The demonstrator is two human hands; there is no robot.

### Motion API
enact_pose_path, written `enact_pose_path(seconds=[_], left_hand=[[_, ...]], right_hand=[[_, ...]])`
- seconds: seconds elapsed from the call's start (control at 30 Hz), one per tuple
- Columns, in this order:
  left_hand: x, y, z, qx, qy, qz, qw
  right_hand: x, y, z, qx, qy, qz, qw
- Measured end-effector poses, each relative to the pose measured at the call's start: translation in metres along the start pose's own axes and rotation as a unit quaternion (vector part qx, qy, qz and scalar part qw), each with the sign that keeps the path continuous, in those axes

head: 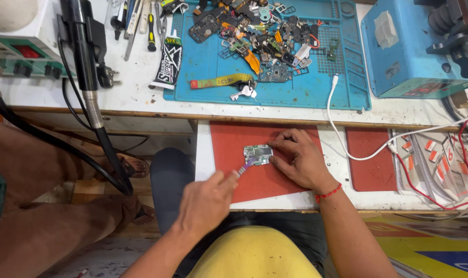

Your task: The person cleans a small circuit board by first scrubbing it with a toothbrush and then using a heat gun to dry or treat the surface. The person handles the board with both hands, flipping it over to access different sides.

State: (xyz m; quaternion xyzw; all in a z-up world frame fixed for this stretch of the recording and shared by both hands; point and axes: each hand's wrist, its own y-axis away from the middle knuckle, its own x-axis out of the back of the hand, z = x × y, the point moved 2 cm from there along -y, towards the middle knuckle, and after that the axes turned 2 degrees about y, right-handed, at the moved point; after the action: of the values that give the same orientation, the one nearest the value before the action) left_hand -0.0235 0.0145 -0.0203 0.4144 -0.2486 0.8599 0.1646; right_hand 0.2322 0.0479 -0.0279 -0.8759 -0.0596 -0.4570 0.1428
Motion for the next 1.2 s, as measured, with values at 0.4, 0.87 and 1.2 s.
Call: enact_pose_path(seconds=[0.4,0.87,1.2], left_hand=[[0.001,-0.004,0.000,0.051,0.002,0.010,0.999],[0.006,0.002,0.006,0.049,-0.005,0.012,0.999],[0.006,0.005,-0.005,0.111,-0.025,0.014,0.993]], right_hand=[[0.000,0.001,0.003,0.010,-0.005,-0.001,1.000],[0.001,0.002,-0.002,0.022,-0.013,0.009,1.000],[-0.002,0.004,-0.001,0.013,-0.003,0.015,1.000]])
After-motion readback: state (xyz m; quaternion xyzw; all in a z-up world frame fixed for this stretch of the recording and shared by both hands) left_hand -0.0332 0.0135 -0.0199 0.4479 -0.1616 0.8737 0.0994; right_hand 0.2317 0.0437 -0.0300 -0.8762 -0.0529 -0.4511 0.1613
